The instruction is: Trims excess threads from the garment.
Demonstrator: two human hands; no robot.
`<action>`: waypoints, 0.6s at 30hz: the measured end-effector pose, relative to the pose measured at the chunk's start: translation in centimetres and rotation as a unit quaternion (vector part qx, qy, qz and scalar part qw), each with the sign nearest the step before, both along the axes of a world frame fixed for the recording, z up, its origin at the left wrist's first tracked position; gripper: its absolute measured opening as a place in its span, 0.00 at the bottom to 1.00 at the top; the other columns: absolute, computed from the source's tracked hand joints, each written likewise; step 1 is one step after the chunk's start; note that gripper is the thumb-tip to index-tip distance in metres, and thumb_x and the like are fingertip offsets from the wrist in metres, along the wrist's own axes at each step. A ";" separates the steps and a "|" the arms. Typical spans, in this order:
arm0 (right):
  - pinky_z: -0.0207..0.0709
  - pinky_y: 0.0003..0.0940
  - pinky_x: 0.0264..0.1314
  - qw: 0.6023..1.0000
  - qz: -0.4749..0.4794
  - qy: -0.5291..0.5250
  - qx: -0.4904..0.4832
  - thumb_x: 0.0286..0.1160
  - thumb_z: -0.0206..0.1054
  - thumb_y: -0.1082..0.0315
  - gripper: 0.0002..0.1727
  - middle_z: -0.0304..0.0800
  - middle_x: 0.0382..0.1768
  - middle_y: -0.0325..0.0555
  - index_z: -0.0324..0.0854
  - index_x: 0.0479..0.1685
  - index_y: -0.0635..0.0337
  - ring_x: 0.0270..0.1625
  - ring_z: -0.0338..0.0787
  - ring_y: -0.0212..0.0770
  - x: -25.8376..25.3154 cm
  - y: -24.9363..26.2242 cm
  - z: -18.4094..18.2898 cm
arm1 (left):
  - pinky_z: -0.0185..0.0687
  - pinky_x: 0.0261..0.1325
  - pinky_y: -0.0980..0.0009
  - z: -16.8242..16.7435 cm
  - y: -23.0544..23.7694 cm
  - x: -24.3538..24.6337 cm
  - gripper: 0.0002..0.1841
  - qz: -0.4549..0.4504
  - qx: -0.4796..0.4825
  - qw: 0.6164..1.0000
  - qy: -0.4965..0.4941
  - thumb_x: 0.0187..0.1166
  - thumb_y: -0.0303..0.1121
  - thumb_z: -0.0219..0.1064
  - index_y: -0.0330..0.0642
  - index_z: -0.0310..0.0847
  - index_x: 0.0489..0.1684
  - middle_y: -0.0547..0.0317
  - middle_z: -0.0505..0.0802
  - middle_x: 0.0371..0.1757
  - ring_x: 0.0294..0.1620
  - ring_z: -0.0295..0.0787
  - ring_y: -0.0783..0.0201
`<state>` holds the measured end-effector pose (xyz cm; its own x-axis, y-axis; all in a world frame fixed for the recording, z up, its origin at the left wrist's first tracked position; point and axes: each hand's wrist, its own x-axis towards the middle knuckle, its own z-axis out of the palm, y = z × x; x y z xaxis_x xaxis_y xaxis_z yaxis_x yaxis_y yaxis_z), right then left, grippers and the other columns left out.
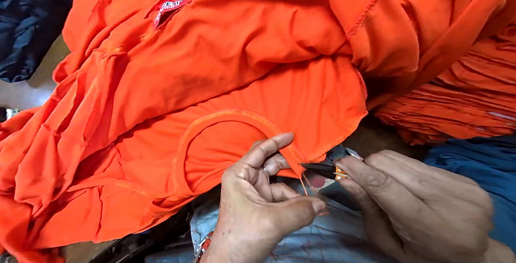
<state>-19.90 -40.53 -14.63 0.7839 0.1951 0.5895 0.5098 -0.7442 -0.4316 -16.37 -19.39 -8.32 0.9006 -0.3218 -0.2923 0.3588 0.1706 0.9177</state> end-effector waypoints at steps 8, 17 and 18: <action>0.72 0.34 0.34 0.998 0.030 0.058 0.025 0.94 0.43 0.52 0.24 0.81 0.36 0.45 0.79 0.61 0.59 0.36 0.81 0.38 0.3 -1.9 0.7 | 0.96 0.28 0.65 0.8 0.8 -0.1 0.47 -0.038 -0.001 0.998 -0.053 0.50 0.09 0.80 0.35 0.71 0.83 0.44 0.87 0.59 0.27 0.91 0.59; 0.65 0.39 0.28 0.999 0.009 0.020 -0.040 0.92 0.49 0.55 0.23 0.75 0.29 0.47 0.81 0.68 0.61 0.29 0.75 0.45 0.2 -1.3 1.3 | 0.97 0.27 0.63 1.1 0.3 -0.6 0.48 -0.027 0.053 0.993 -0.105 0.48 0.10 0.82 0.34 0.71 0.82 0.47 0.84 0.63 0.27 0.91 0.59; 0.65 0.40 0.27 0.999 0.010 0.019 -0.048 0.92 0.48 0.55 0.23 0.75 0.29 0.47 0.80 0.70 0.59 0.29 0.75 0.45 0.3 -1.3 1.3 | 0.98 0.28 0.63 1.1 0.2 -0.6 0.48 -0.028 0.063 0.991 -0.111 0.48 0.10 0.82 0.34 0.71 0.82 0.47 0.83 0.64 0.28 0.92 0.59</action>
